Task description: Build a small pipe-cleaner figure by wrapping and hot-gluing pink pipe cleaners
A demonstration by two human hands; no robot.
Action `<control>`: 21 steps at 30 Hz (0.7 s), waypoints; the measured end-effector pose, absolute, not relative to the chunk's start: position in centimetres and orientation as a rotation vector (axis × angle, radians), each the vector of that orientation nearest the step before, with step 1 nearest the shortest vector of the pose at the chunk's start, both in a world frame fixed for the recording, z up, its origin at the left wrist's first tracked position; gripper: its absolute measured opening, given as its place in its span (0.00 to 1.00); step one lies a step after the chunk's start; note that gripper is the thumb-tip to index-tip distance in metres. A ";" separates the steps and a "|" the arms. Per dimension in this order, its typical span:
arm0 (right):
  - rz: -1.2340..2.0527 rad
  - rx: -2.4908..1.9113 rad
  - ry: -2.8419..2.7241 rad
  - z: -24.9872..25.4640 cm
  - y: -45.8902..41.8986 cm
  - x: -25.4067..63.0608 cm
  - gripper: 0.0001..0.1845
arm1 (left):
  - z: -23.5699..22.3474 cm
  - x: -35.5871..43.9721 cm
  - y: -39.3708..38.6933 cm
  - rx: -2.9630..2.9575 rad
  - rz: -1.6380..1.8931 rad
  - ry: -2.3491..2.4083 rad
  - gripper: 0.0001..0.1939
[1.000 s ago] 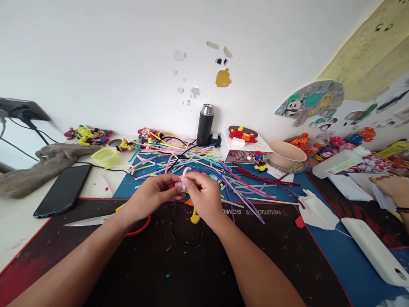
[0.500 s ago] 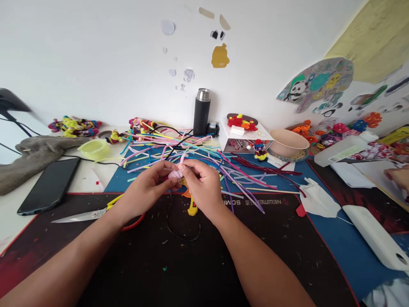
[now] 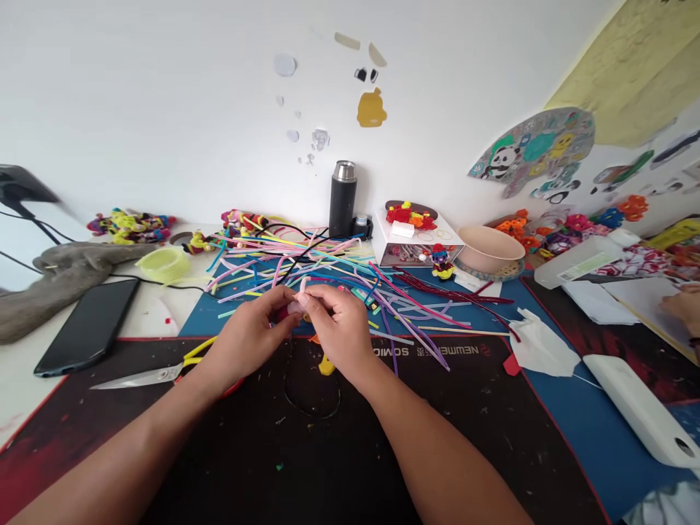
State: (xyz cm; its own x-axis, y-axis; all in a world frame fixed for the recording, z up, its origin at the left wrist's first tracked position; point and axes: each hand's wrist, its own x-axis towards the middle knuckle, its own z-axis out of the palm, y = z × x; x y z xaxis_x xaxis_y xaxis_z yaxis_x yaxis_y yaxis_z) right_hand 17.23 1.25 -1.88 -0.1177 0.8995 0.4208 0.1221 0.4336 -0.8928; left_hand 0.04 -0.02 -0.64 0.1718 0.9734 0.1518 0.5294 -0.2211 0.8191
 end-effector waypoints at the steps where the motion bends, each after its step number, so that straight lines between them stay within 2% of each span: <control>1: 0.862 -0.933 -1.549 -1.9 1.3 17.2 0.11 | -0.6 0.1 0.0 1.858 0.928 1.434 0.17; 12: 0.878 -0.929 -1.531 -2.0 1.3 17.0 0.11 | -0.6 -0.2 0.1 1.863 0.913 1.458 0.14; 21: 1.000 -0.943 -1.457 -1.9 1.1 17.3 0.16 | -1.2 -0.2 0.4 1.710 0.951 1.298 0.18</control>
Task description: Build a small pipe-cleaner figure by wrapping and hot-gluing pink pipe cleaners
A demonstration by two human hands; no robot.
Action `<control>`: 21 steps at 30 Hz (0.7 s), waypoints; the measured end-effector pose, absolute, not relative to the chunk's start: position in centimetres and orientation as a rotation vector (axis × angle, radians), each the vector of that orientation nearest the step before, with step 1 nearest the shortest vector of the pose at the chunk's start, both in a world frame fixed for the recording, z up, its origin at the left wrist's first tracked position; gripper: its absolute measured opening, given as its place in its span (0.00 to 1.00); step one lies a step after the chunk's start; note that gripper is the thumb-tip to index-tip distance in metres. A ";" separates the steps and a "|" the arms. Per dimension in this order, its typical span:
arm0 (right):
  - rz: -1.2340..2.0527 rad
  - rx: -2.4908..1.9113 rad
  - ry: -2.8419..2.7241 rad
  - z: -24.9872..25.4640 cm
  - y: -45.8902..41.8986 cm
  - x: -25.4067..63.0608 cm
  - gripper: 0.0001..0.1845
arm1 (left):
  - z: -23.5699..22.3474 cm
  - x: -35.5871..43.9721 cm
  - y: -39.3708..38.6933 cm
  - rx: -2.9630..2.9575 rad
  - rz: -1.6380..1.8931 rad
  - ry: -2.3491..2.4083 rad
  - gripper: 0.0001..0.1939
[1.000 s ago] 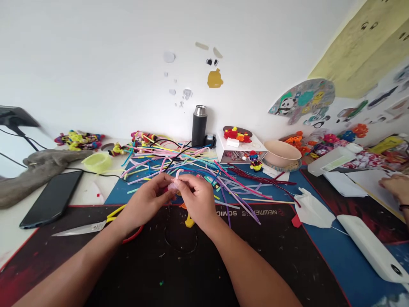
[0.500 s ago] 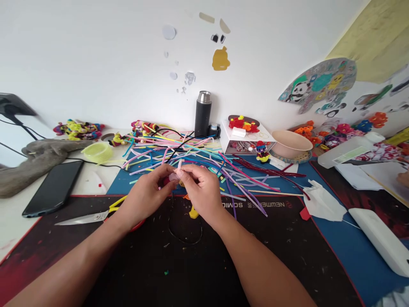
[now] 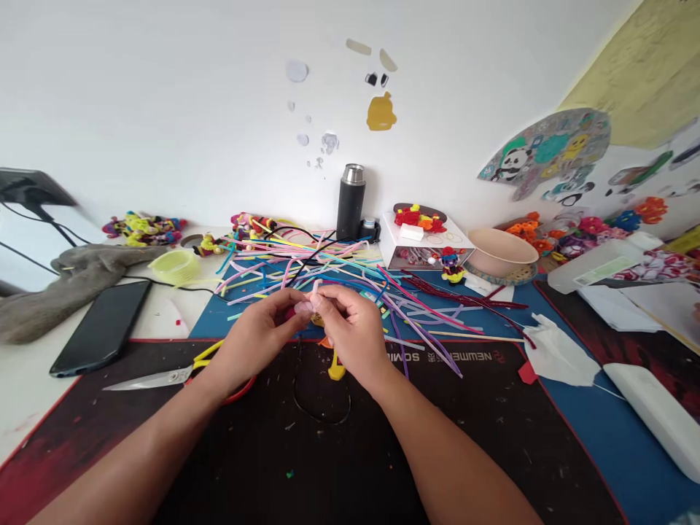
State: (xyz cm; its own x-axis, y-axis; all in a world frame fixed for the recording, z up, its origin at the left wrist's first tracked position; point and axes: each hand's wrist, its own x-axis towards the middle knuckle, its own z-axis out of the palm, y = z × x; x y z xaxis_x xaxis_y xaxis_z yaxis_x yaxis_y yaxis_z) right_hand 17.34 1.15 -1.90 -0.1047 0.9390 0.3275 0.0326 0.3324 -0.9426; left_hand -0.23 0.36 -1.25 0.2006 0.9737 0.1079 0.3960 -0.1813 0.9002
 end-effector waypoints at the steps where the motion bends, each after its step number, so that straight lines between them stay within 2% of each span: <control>1: 1.005 -0.940 -1.448 -2.0 1.2 17.4 0.16 | -1.4 -0.3 0.4 1.724 0.937 1.291 0.19; 7: 1.000 -0.972 -1.466 -1.9 1.3 17.5 0.15 | -0.8 -0.3 0.3 1.737 0.893 1.351 0.21; 21: 1.180 -0.931 -1.362 -1.1 1.9 17.8 0.18 | -0.2 -0.8 -0.1 1.671 0.903 1.136 0.12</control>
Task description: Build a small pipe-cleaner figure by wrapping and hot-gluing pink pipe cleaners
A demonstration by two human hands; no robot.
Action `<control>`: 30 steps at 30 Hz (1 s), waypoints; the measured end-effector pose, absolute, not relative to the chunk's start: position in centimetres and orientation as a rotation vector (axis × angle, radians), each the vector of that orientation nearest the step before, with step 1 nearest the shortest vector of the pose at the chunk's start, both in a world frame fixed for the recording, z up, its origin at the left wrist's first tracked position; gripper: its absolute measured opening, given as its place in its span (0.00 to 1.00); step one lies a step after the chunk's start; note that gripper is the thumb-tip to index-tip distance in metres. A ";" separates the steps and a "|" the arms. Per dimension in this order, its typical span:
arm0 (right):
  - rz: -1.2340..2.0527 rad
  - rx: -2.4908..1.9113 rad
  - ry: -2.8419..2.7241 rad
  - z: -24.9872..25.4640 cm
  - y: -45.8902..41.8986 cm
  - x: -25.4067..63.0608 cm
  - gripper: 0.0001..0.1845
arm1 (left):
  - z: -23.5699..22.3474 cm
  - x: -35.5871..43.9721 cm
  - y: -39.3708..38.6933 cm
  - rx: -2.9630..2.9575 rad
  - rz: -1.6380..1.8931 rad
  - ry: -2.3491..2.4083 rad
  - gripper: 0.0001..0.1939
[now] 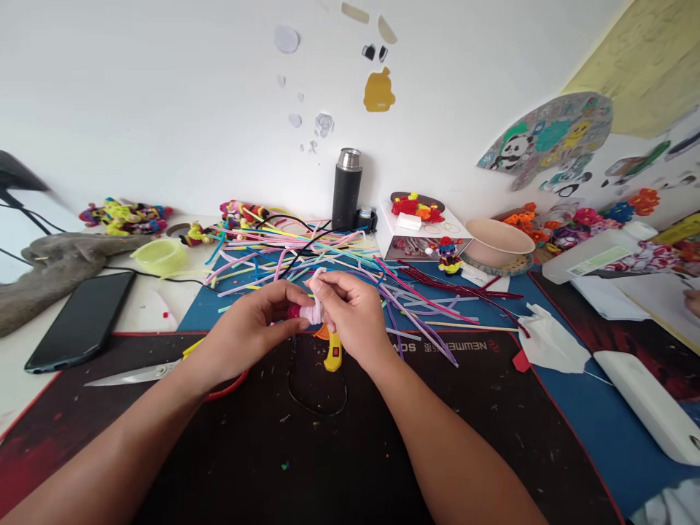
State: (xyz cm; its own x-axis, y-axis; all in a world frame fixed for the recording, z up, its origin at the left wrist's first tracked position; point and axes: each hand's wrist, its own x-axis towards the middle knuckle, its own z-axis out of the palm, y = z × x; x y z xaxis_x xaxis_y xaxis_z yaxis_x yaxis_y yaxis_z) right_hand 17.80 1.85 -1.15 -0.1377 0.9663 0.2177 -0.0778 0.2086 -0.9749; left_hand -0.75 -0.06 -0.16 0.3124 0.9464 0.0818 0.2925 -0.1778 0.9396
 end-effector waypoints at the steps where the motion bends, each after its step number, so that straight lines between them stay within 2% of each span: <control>1: 1.229 -0.925 -1.325 -1.0 1.9 17.8 0.19 | 0.0 -0.8 -0.1 1.644 0.908 1.100 0.12; 6: 1.428 -0.881 -1.134 -0.6 1.9 17.9 0.19 | 0.6 -0.6 -0.4 1.510 0.953 0.948 0.10; 15: 1.581 -0.840 -0.908 -0.9 1.9 17.3 0.12 | 0.9 -0.1 -0.8 1.396 1.107 0.860 0.10; 22: 1.702 -0.859 -0.776 -0.9 1.6 16.7 0.13 | 0.9 -0.2 -0.9 1.449 1.171 0.967 0.21; 27: 1.776 -0.868 -0.727 -0.8 1.3 16.5 0.14 | 0.5 -0.4 -0.7 1.520 1.154 1.046 0.15; 30: 1.797 -0.877 -0.710 -0.8 1.2 16.4 0.14 | 0.4 -0.1 -0.8 1.424 1.163 1.077 0.16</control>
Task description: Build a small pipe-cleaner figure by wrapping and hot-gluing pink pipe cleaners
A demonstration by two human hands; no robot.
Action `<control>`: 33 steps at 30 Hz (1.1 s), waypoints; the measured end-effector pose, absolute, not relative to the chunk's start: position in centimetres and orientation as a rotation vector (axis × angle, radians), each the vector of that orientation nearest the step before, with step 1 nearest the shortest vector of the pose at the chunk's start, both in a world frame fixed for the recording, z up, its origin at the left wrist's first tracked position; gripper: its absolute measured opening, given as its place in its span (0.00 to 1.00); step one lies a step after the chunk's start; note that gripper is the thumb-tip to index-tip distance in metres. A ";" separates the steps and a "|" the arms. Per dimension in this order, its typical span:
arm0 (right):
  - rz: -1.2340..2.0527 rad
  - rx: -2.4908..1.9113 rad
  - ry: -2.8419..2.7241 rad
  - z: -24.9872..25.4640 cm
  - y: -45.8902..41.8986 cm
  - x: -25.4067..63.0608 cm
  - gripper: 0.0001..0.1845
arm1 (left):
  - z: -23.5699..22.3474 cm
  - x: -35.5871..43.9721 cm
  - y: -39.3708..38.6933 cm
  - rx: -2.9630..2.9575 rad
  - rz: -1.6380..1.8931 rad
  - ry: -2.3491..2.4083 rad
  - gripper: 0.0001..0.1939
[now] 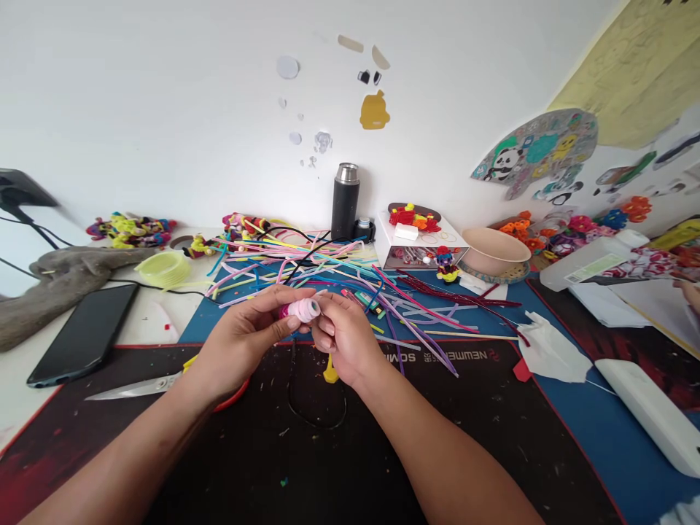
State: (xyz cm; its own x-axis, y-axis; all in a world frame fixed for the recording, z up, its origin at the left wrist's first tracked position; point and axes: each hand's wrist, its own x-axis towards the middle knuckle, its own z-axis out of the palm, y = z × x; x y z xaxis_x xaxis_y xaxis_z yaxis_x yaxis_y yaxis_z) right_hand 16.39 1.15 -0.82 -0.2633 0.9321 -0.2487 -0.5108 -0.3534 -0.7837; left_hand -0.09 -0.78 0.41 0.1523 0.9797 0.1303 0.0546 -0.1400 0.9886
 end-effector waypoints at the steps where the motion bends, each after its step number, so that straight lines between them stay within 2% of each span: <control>1: 1.807 -0.880 -0.702 -0.8 1.1 16.4 0.14 | 0.5 0.1 -0.8 1.362 1.175 1.069 0.17; 12: 1.751 -0.904 -0.711 -1.1 1.1 16.2 0.15 | 1.0 0.8 -0.4 0.872 1.268 1.055 0.25; 20: 1.426 -0.958 -1.067 -1.6 1.0 16.0 0.14 | 0.4 0.8 0.1 0.714 1.294 0.976 0.22; 27: 0.953 -1.102 -1.433 -2.2 1.2 16.5 0.14 | -0.7 0.4 0.1 0.967 1.262 1.115 0.20; 33: 0.806 -1.147 -1.569 -3.1 1.7 16.9 0.13 | -1.2 0.7 -0.1 1.346 1.269 1.289 0.24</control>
State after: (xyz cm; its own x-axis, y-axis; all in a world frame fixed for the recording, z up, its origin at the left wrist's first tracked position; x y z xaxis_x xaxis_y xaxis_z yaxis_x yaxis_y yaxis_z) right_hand 16.90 1.66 -3.06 -0.0595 0.9430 0.3274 0.2833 0.3304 -0.9003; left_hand 0.65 -0.14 -1.22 -0.0500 0.9932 0.1051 0.1211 -0.0984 0.9878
